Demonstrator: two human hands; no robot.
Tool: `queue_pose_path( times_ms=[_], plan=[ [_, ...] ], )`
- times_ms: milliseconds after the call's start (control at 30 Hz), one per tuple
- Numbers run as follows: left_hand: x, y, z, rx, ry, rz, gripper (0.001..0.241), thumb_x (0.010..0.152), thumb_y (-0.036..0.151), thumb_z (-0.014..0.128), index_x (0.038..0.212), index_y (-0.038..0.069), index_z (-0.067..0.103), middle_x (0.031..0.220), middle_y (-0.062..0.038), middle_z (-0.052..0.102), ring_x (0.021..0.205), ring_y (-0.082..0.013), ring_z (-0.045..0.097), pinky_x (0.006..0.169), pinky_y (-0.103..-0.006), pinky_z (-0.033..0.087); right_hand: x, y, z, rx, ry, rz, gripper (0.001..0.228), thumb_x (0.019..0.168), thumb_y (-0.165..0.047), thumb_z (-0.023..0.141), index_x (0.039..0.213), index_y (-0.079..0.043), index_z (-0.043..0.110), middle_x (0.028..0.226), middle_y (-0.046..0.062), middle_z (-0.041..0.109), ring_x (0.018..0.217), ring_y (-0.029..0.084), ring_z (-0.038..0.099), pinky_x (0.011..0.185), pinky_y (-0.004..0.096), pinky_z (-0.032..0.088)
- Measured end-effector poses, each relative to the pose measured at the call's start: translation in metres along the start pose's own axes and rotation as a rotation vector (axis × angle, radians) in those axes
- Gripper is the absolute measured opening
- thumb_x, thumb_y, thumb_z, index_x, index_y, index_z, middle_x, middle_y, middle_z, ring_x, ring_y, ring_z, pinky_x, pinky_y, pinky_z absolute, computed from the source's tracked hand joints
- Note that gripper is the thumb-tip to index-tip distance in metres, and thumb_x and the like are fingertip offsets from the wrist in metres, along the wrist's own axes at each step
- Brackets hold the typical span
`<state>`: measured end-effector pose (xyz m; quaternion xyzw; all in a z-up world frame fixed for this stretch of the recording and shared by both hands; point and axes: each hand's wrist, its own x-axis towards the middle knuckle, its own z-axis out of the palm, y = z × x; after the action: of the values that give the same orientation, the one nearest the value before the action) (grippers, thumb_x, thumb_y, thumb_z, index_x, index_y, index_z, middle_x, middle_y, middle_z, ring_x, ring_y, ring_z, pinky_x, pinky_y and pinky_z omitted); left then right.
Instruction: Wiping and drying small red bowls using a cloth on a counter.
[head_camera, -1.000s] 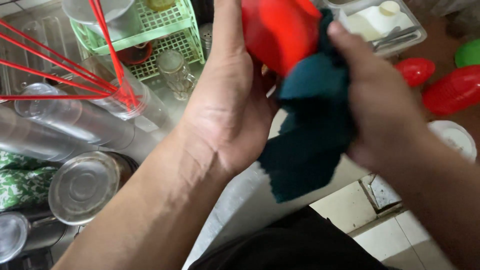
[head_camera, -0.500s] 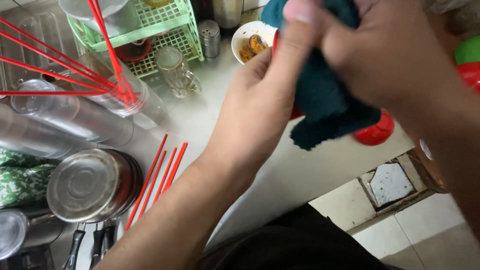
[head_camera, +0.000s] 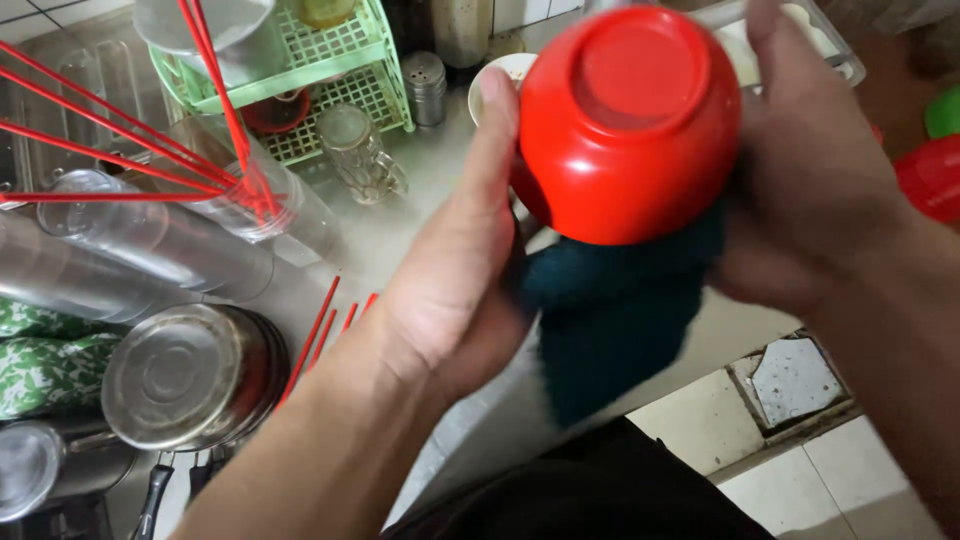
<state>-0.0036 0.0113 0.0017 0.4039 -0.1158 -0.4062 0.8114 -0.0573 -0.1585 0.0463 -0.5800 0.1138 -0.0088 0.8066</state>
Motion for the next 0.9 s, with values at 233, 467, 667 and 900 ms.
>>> queue_pose_path(
  times_ms=[233,467,667,900],
  plan=[
    [-0.008,-0.014,0.013,-0.274,0.023,-0.097,0.078,0.100,0.066,0.033,0.150,0.009,0.050,0.138,-0.012,0.064,0.124,-0.0249,0.064,0.110,-0.0423,0.049,-0.006,0.026,-0.013,-0.169,-0.059,-0.018,0.066,0.102,-0.057,0.042,0.135,-0.002,0.055,0.130,0.013,0.064,0.117,0.020,0.062,0.105,0.038,0.052],
    [0.016,-0.037,0.036,-0.174,0.263,-0.153,0.078,0.101,0.063,0.025,0.140,0.004,0.056,0.129,-0.018,0.068,0.114,-0.0281,0.067,0.101,-0.0427,0.055,-0.022,0.011,-0.045,-0.751,-0.086,-0.202,0.069,0.096,-0.043,0.060,0.153,-0.010,0.038,0.135,0.010,0.061,0.119,0.021,0.064,0.101,0.033,0.051],
    [0.044,-0.054,0.082,-0.173,0.221,-0.165,0.075,0.098,0.063,0.032,0.142,0.006,0.054,0.134,-0.017,0.067,0.118,-0.0281,0.068,0.100,-0.0425,0.056,-0.036,0.000,-0.098,-1.263,0.009,-0.337,0.109,0.061,-0.044,0.099,0.146,-0.003,0.046,0.138,0.020,0.053,0.123,0.030,0.060,0.097,0.039,0.050],
    [0.085,-0.100,0.108,-0.485,0.312,-0.315,0.063,0.099,0.064,0.045,0.117,0.008,0.067,0.103,-0.009,0.071,0.089,-0.0255,0.070,0.084,-0.0436,0.059,-0.050,-0.012,-0.234,-0.699,0.202,-0.111,0.083,0.077,-0.039,0.082,0.147,-0.007,0.051,0.135,0.012,0.067,0.122,0.024,0.067,0.099,0.035,0.055]
  ],
)
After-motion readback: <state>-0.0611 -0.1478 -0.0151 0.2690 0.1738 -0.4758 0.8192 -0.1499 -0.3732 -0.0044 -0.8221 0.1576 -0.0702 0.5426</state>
